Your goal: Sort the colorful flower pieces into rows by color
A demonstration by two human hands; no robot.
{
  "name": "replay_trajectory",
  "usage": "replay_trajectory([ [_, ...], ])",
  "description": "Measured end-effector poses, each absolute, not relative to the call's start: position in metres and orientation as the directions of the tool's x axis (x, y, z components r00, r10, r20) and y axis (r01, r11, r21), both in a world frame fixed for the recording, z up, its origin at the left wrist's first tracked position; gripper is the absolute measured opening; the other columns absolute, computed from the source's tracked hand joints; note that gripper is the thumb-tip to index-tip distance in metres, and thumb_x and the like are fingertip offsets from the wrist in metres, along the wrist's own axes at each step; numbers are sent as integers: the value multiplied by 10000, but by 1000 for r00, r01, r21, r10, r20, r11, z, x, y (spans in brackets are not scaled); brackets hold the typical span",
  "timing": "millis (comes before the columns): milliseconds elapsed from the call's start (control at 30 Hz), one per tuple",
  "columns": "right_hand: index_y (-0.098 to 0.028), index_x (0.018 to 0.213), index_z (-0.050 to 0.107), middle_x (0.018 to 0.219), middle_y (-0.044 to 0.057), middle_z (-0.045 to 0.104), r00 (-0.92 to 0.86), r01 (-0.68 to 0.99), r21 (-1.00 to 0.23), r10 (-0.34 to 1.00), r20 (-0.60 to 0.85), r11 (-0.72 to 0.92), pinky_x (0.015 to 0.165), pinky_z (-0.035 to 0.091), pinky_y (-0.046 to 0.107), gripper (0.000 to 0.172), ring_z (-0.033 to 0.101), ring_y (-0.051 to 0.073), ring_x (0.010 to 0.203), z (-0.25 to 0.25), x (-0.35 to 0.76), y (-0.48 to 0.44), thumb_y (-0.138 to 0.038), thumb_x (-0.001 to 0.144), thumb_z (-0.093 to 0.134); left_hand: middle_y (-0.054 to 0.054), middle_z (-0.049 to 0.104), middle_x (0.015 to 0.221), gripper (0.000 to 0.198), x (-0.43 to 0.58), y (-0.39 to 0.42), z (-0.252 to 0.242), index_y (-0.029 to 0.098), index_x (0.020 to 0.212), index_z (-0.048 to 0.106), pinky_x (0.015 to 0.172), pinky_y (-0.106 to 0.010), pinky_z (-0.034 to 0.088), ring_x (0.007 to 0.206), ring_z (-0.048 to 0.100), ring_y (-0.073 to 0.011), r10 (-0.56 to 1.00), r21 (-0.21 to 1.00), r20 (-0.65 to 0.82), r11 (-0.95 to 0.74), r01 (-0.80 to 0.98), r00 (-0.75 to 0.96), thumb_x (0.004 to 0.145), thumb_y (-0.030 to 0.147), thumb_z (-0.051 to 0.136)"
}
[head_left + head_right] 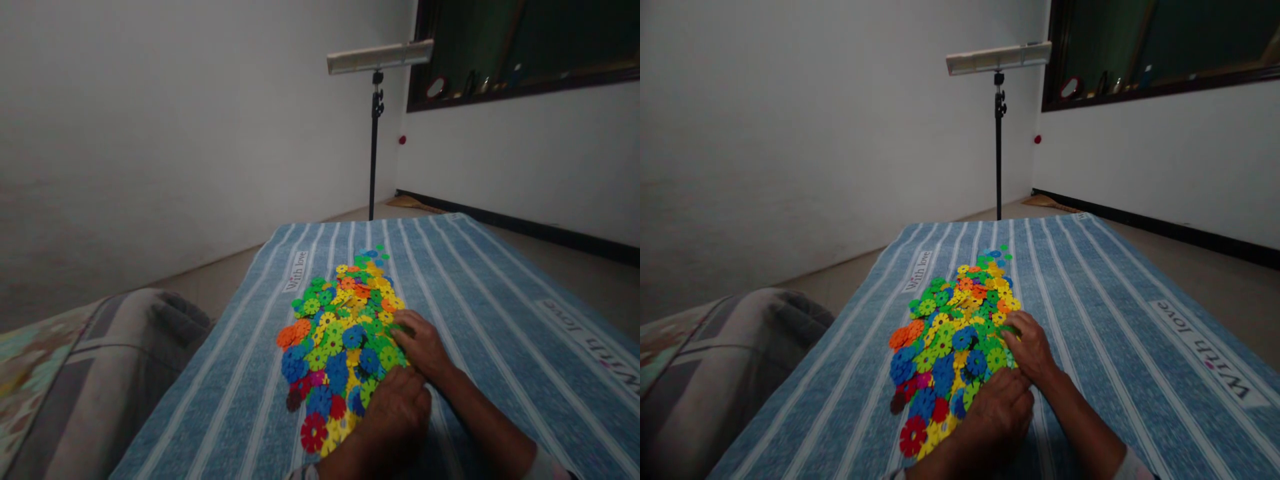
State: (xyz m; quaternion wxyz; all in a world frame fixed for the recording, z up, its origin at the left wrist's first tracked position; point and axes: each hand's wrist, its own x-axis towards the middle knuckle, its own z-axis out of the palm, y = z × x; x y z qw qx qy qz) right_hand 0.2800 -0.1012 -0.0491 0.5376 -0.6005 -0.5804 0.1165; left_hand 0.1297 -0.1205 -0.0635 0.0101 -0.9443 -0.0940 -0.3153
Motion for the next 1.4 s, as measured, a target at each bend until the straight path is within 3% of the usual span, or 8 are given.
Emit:
replay_trajectory([
  [167, -214, 761, 697, 804, 37, 705, 378, 455, -879, 862, 338, 145, 736, 524, 320, 148, 657, 204, 766, -35, 281, -107, -334, 776, 612, -103, 698, 1029, 56, 128, -121, -68, 131, 869, 620, 914, -347, 537, 991, 643, -211, 173, 38, 618, -981, 191, 767, 833, 136, 577],
  [267, -205, 776, 719, 787, 37, 721, 387, 428, -897, 873, 296, 114, 684, 518, 310, 181, 658, 199, 710, -30, 279, -109, -355, 755, 622, -91, 696, 992, 44, 129, -121, -68, 132, 854, 616, 901, -344, 541, 974, 644, -209, 176, 47, 601, -982, 185, 780, 840, 137, 575],
  [500, -218, 813, 759, 829, 44, 760, 283, 447, -879, 906, 315, 166, 767, 548, 339, 200, 697, 217, 782, -25, 275, -111, -340, 754, 612, -70, 674, 885, 44, 129, -121, -59, 136, 789, 592, 804, -316, 557, 867, 639, -195, 165, 48, 603, -984, 171, 781, 830, 128, 578],
  [867, -204, 932, 791, 958, 70, 777, 89, 472, -871, 975, 202, 137, 851, 546, 376, 252, 713, 245, 907, -27, 282, -112, -325, 792, 619, -100, 697, 970, 54, 131, -120, -69, 128, 837, 608, 836, -323, 562, 937, 660, -209, 144, 37, 602, -988, 153, 785, 837, 135, 555],
  [1000, -196, 986, 782, 990, 81, 768, 9, 551, -811, 971, 239, 194, 859, 535, 357, 272, 701, 234, 936, -25, 282, -112, -299, 847, 572, -99, 688, 900, 68, 131, -119, -69, 128, 833, 602, 786, -321, 562, 862, 659, -196, 132, 3, 563, -987, 158, 816, 843, 133, 535],
  [1100, -189, 1036, 764, 980, 93, 751, -62, 674, -696, 959, 277, 245, 847, 520, 349, 295, 686, 225, 917, -24, 279, -112, -273, 892, 521, -82, 671, 819, 93, 132, -119, -70, 133, 836, 608, 742, -324, 560, 797, 653, -188, 132, -3, 547, -987, 159, 827, 852, 139, 517],
  [1233, -202, 1074, 736, 947, 78, 720, -104, 774, -583, 957, 271, 249, 808, 496, 319, 282, 662, 209, 889, -20, 275, -114, -262, 910, 515, -126, 708, 967, 181, 132, -120, -69, 115, 963, 643, 877, -352, 553, 969, 665, -204, 138, 13, 578, -987, 160, 804, 866, 122, 490],
  [1400, -219, 1007, 732, 893, 47, 684, -106, 801, -560, 970, 218, 213, 776, 463, 289, 214, 635, 189, 842, -14, 271, -116, -291, 898, 562, -145, 701, 1150, 279, 130, -122, -63, 83, 1116, 632, 1030, -378, 493, 1175, 614, -233, 151, 28, 571, -986, 165, 807, 885, 136, 485],
])
